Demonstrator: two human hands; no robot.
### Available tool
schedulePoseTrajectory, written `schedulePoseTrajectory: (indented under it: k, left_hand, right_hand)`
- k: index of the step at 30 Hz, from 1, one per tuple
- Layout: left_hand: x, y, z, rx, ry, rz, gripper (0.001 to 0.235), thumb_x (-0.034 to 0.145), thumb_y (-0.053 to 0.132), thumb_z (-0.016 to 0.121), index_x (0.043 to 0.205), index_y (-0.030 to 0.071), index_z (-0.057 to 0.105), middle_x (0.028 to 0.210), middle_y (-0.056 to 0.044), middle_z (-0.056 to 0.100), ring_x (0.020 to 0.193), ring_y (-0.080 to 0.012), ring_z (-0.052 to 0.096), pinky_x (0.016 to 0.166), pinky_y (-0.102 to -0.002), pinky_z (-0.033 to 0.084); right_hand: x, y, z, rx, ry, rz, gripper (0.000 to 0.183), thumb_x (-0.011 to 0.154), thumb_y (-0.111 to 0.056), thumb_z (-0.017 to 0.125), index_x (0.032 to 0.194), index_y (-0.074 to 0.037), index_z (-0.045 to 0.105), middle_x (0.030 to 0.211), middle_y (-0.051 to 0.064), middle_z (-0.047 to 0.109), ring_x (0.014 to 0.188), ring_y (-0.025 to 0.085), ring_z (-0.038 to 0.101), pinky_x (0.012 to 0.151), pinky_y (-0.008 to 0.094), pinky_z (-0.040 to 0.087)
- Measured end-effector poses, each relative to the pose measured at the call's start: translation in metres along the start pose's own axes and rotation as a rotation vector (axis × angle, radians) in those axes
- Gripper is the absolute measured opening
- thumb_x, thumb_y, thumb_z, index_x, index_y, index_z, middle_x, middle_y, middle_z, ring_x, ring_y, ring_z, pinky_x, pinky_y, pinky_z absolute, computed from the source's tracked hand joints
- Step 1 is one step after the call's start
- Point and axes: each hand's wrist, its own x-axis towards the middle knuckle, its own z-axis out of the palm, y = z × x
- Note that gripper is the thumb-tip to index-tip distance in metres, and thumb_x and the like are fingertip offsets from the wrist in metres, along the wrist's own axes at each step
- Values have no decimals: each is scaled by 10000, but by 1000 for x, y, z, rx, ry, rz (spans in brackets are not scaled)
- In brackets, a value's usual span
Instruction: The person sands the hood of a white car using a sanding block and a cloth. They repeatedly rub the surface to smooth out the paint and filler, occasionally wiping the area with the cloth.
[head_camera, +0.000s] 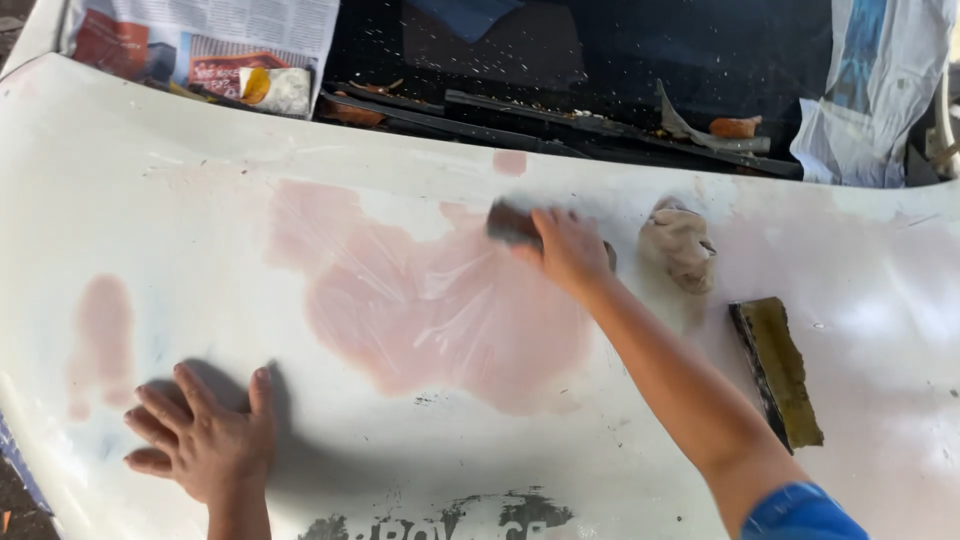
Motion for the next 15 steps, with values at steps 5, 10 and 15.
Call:
schedulePoseTrajectory:
  k: [5, 10, 15]
  left_hand:
    - [-1, 2, 4, -2, 17, 2, 1103, 829, 903, 283, 1629, 148, 199, 1688, -263, 40, 1552, -458, -72, 1141, -722, -98]
    - [2, 1, 5, 33, 43, 7, 1082, 854, 892, 301, 1622, 135, 213, 1673, -286, 52, 1537, -486, -67, 1123, -729, -101]
    - [0, -5, 4, -11, 48, 64, 1061, 856, 871, 308, 1620, 138, 226, 1674, -290, 89, 1544, -484, -39, 1134, -740, -94]
  right_hand:
    - [-108, -27, -28, 12, -15, -177, 733, 799, -517, 764, 1353, -87, 551, 1248, 133, 622, 1159, 360, 571, 945, 499, 480]
    - [-6, -34, -7, 22, -18, -214, 683, 818, -500, 746, 1325, -75, 578, 1250, 130, 623, 1154, 369, 576, 911, 494, 496]
    - [30, -45, -10, 40, -59, -123, 590, 861, -480, 747, 1301, -112, 609, 1210, 94, 640, 1165, 349, 590, 882, 488, 507]
